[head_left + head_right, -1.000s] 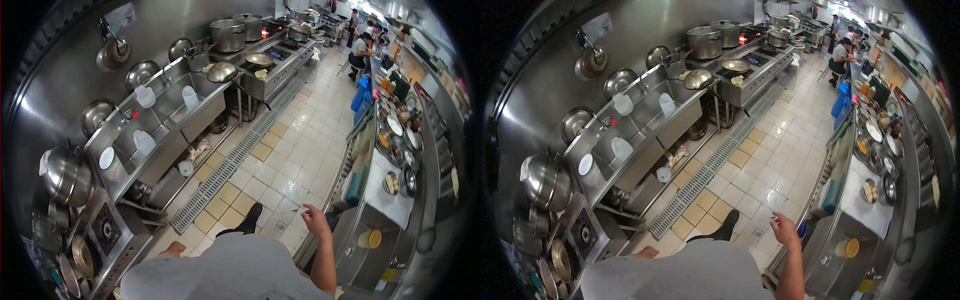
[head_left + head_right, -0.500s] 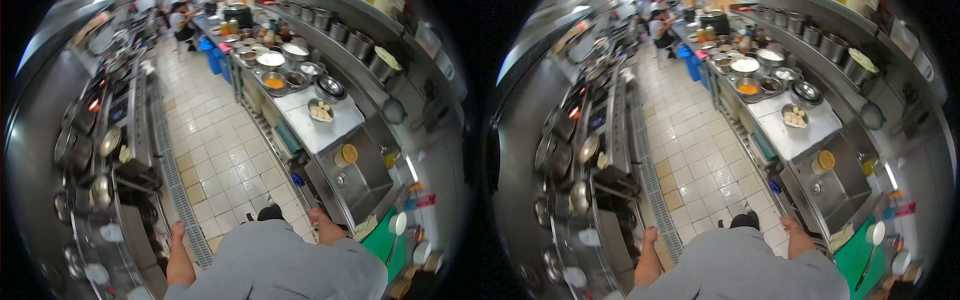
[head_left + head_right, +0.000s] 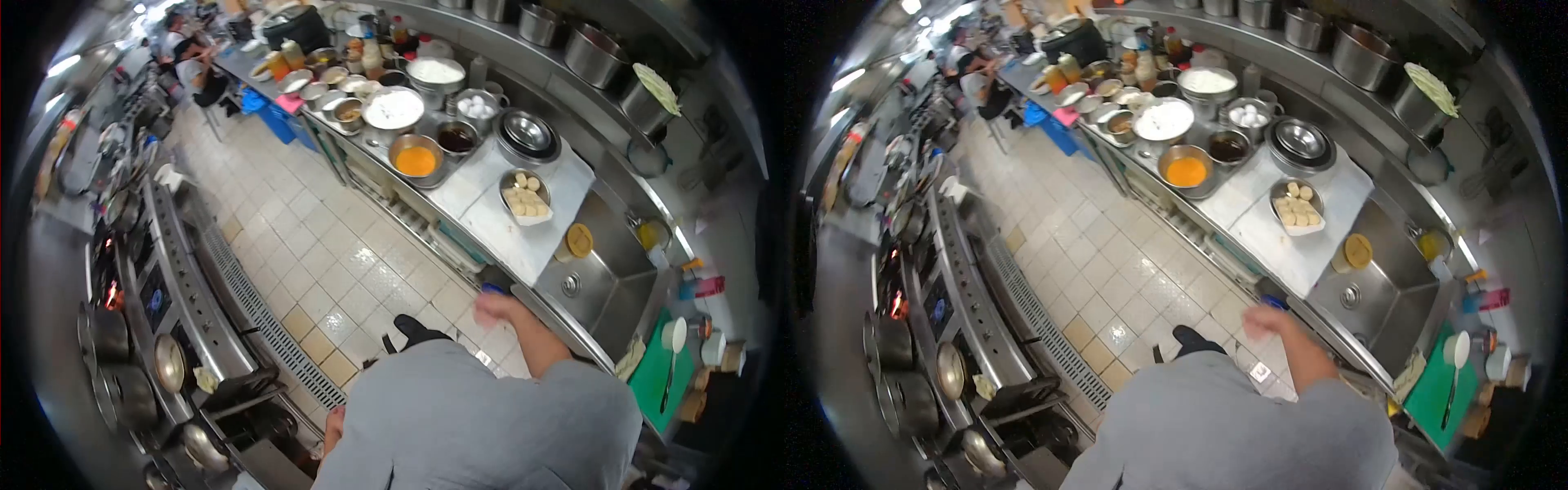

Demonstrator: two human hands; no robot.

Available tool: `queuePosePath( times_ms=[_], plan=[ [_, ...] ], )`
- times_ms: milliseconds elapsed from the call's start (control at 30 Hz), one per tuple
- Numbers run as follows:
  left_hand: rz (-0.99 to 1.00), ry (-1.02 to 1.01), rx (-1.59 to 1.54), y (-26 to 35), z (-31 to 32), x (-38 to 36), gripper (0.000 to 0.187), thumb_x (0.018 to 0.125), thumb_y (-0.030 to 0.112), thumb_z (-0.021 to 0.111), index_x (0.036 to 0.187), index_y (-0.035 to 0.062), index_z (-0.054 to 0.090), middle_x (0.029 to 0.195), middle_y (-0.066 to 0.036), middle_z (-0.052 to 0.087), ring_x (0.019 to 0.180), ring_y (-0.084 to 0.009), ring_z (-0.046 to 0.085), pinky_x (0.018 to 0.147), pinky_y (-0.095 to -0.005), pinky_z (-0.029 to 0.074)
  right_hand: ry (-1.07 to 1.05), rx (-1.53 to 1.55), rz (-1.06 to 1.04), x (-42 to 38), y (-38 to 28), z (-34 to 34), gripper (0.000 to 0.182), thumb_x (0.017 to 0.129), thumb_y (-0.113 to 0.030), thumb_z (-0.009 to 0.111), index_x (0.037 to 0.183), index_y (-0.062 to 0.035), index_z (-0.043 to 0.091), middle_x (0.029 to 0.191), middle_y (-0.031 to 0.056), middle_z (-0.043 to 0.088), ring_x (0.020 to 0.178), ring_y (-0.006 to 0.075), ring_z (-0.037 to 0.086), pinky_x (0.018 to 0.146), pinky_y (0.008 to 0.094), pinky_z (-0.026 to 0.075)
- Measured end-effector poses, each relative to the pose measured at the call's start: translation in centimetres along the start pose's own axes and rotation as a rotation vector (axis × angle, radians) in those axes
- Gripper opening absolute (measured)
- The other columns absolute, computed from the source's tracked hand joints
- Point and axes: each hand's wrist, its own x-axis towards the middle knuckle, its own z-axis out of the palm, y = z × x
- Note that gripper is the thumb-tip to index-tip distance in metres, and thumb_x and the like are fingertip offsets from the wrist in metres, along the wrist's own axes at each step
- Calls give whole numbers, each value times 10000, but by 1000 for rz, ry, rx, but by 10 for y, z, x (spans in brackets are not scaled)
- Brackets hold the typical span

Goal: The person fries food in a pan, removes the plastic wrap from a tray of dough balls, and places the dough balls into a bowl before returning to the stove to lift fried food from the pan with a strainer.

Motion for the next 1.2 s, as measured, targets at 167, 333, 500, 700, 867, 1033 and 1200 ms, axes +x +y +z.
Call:
queuePosePath(
  times_ms=[167,333,500,700,867,1033,1200],
  plan=[
    [-275,-240,-365,-22,-44,22,383,966,330,565,1213,48,644,968,-197,689,896,-351,658,799,-449,517,558,419,-226,-89,-200,-25,338,998,-344,549,1179,-60,523,937,119,615,741,262,679,610,414,568],
    [-272,-403,-564,-103,-107,118,410,954,347,584,1212,33,646,1027,-232,689,965,-381,663,846,-467,515,1239,943,-374,-80,-196,-67,363,984,-328,570,1207,-52,494,1136,143,495,897,291,589,777,483,570],
    [-345,-169,-365,-78,-215,312,517,917,387,661,1262,3,636,1167,-256,698,1118,-384,668,948,-445,510,1222,877,-443,-55,-198,-111,372,943,-174,582,1238,42,515,1077,190,643,852,311,692,624,414,618],
    [83,-209,-701,233,-344,490,416,956,205,659,1336,45,610,900,-47,690,797,-108,599,694,-268,495,1409,485,-337,-100,-226,-127,282,912,-148,602,1102,57,564,987,191,651,739,298,693,490,404,602],
    [172,-569,-1021,481,-319,560,546,981,241,643,1464,58,469,1149,-80,667,1002,-158,659,830,-293,533,1399,156,-345,-111,-220,-156,304,893,-155,626,1102,59,570,886,198,683,751,290,712,525,416,588],
    [231,-567,-746,602,-274,601,769,931,283,697,1554,52,311,1360,-169,561,1146,-290,615,938,-384,510,1475,-346,-262,-138,-281,-135,284,835,-177,640,1014,34,577,919,308,685,879,481,679,838,540,544],
    [649,-207,-344,625,-241,616,871,901,215,680,1581,-7,182,1550,-266,363,1458,-438,320,1202,-461,298,1425,-327,-249,-126,-313,-129,307,843,-166,625,1061,41,565,936,308,689,915,490,676,828,554,543]
  ],
)
